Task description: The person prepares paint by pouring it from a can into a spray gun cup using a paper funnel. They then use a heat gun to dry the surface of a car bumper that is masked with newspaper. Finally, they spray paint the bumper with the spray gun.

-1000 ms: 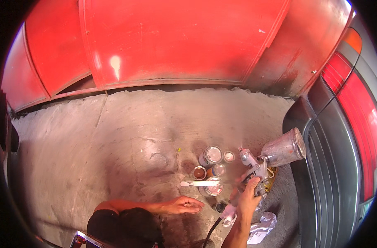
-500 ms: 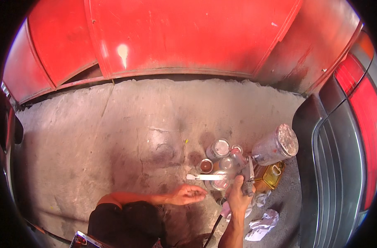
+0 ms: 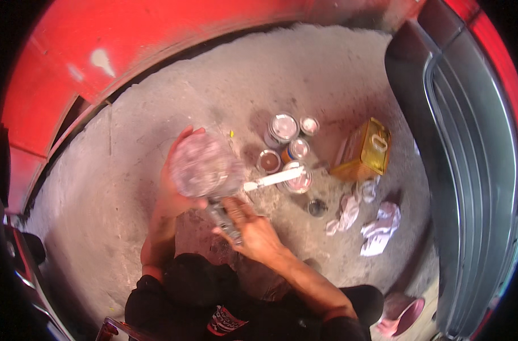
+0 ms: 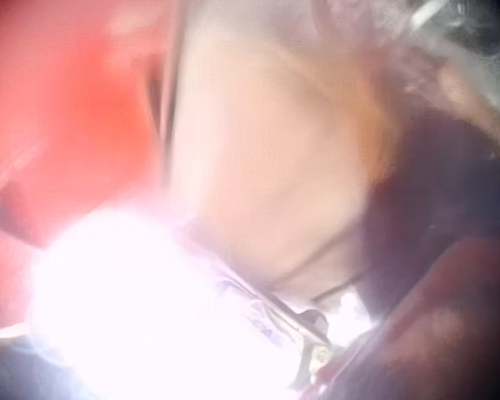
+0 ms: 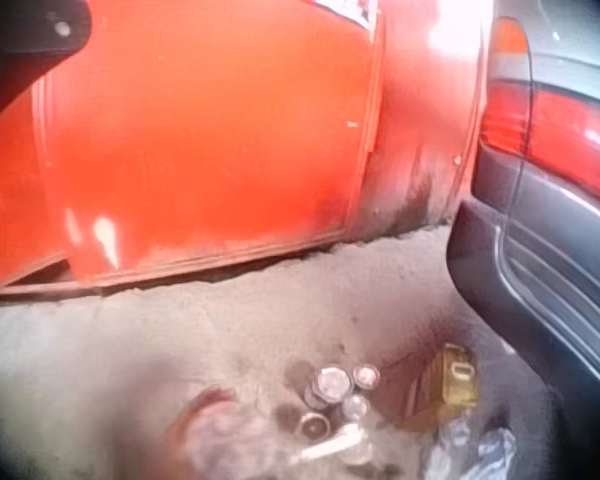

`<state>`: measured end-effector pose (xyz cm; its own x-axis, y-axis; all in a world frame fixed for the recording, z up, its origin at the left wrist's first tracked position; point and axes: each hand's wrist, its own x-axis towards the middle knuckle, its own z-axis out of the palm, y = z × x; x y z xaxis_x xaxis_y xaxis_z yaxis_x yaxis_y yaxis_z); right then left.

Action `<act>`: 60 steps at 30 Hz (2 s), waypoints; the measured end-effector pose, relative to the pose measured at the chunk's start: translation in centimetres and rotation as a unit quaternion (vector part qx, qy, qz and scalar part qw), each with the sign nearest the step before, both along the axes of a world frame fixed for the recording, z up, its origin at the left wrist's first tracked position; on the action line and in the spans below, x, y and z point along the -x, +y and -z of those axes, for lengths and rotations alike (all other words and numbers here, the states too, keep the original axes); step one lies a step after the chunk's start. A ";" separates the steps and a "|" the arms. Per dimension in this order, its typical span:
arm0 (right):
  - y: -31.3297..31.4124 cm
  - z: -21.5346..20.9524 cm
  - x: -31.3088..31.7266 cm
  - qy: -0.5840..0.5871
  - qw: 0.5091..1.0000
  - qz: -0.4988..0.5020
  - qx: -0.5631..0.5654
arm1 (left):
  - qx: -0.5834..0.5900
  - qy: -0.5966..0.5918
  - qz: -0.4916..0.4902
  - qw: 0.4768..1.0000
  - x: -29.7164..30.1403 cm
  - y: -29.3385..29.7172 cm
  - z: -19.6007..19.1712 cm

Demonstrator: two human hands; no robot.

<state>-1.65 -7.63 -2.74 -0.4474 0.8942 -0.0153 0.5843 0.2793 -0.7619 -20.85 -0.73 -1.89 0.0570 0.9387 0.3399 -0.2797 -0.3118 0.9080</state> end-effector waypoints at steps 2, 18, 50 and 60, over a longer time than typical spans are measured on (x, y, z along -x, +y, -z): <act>-1.4 2.4 0.9 -0.016 0.995 -0.089 0.044 | 0.037 -0.049 0.047 0.997 0.0 -0.8 0.8; 3.6 -3.1 0.7 -0.092 0.965 0.000 -0.245 | 0.079 -0.025 0.024 0.996 -6.2 -4.7 6.8; -10.5 27.2 -30.6 0.062 0.785 0.594 0.166 | 0.042 0.275 0.164 0.946 -10.9 -1.7 1.8; -18.8 25.9 -51.0 -0.194 0.592 0.769 0.141 | 0.015 0.313 0.115 0.943 -12.7 -1.4 1.9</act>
<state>49.31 -26.44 -28.62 0.9796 0.1768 -0.0958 0.1288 -0.9173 -0.3767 -8.16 -2.15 -3.79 0.4405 0.8859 0.1453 0.2560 -0.2791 0.9255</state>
